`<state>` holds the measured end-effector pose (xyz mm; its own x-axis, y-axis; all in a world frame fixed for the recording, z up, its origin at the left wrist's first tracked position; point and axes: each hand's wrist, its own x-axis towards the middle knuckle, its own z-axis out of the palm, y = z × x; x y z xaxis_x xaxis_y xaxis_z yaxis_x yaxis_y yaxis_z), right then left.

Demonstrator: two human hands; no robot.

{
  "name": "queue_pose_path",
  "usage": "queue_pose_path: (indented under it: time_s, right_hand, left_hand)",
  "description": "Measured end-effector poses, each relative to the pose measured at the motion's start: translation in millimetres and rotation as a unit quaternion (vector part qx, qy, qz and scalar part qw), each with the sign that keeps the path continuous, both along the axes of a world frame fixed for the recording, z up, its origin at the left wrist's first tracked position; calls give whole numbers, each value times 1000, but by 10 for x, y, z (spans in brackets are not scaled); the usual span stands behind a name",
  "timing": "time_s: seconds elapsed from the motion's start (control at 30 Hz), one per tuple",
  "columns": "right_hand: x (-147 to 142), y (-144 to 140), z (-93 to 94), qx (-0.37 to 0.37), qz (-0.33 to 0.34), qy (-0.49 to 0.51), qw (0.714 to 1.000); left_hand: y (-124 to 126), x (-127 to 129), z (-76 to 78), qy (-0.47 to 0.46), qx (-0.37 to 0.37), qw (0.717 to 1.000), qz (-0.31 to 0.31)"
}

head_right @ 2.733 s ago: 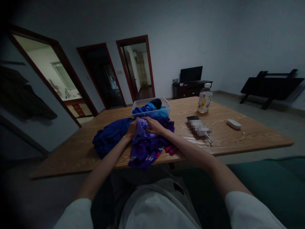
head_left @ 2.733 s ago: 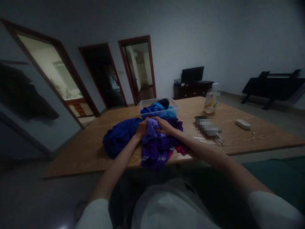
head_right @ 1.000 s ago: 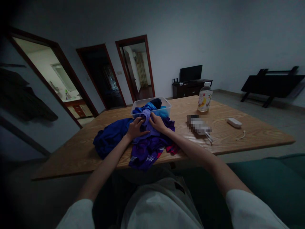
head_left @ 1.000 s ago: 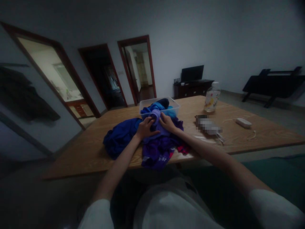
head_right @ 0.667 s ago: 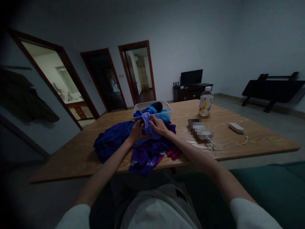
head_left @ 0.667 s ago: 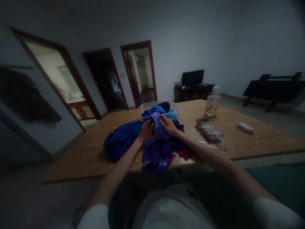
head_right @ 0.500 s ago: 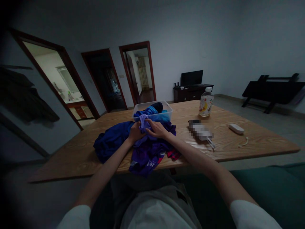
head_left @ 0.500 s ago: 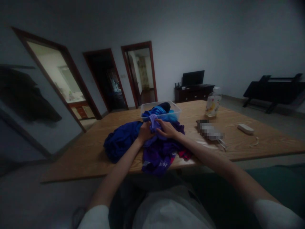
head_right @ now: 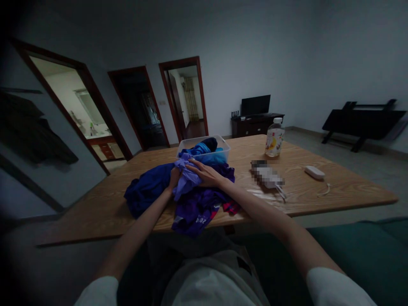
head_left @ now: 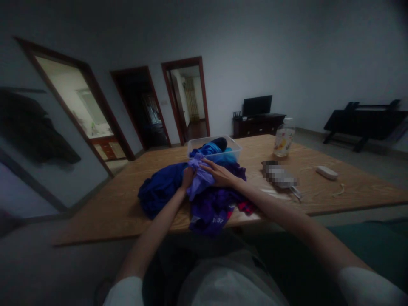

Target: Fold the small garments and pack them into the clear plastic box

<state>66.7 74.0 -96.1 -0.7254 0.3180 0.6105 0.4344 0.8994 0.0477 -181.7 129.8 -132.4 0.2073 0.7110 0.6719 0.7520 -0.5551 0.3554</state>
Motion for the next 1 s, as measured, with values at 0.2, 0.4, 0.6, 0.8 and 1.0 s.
queue_pose_path:
  time_s: [0.2,0.4,0.6,0.8,1.0]
  right_hand:
    - [56,47,-22,-22,-77,55,995]
    - [94,81,-7,-26,-79,102,991]
    - [-32,36,83,-115,23,296,948]
    - [3,9,146,-109,49,282,952]
    - [-5,-60,81,-39,54,115,991]
  left_hand:
    - [-257,133,-8,33,44,994,-94]
    - [-338,217,55,98,77,976,-181]
    - [-323,204,59,128,63,975,-172]
    - [-372,258,73,128,75,977,-154]
    - [-353,209,69,44,71,992,-99]
